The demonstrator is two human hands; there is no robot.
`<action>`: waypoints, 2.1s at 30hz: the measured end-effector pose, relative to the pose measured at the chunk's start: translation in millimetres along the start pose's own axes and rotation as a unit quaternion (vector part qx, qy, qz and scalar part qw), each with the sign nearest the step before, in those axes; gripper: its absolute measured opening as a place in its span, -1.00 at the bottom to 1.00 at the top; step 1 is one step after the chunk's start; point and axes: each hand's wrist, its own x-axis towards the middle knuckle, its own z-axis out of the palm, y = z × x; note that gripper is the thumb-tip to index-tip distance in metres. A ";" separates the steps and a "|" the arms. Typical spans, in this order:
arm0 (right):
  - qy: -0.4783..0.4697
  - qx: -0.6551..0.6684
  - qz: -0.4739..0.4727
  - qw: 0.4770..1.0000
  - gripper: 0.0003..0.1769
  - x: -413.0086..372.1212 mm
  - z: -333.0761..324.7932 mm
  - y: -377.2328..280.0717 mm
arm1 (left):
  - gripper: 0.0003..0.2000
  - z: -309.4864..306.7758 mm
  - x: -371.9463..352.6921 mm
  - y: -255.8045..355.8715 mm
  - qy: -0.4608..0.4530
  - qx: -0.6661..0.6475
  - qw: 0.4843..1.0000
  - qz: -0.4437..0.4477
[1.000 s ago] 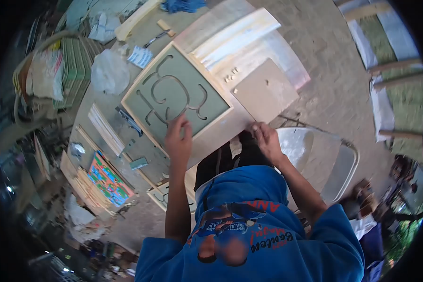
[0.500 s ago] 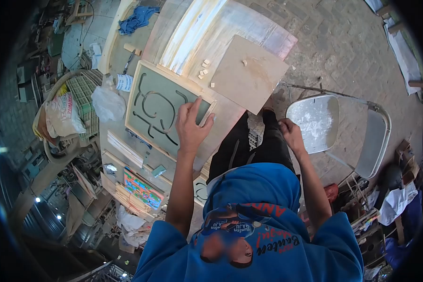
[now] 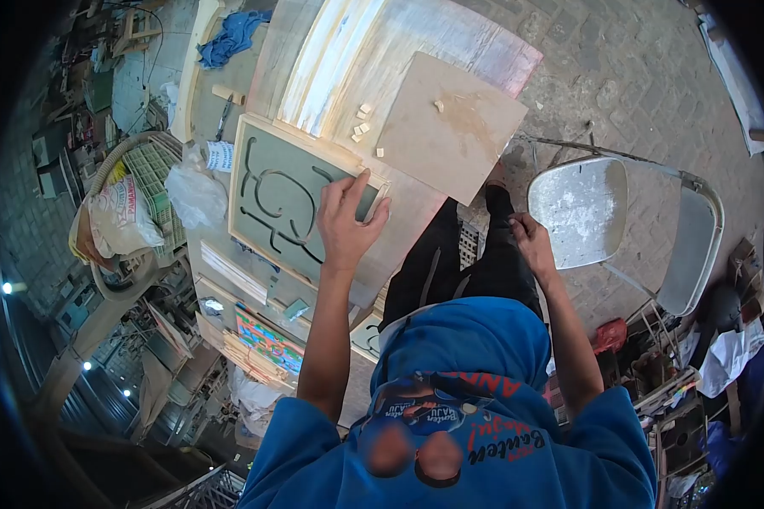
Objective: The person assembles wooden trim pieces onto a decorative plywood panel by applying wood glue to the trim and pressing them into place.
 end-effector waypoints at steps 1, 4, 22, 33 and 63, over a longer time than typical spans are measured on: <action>0.000 0.001 0.002 1.000 -0.73 0.3 1.6 -0.5 | -0.45 0.5 -0.4 -1.0 -0.002 0.000 1.000 0.000; 0.000 0.002 0.012 1.000 -0.73 3.7 4.2 -2.8 | -0.47 1.8 -0.4 -4.8 -0.007 -0.007 1.000 0.004; -0.249 0.199 -0.106 0.942 -0.57 -18.8 25.2 -178.8 | -0.43 4.4 0.1 -22.0 -0.027 -0.069 0.997 -0.032; -0.184 0.060 -0.185 0.963 -0.36 21.1 92.6 -202.2 | -0.32 10.4 -0.2 -34.4 -0.017 -0.085 0.995 -0.042; -0.175 0.045 -0.189 0.965 -0.35 19.2 96.6 -198.0 | -0.41 6.4 3.1 -34.9 -0.025 -0.111 0.993 -0.041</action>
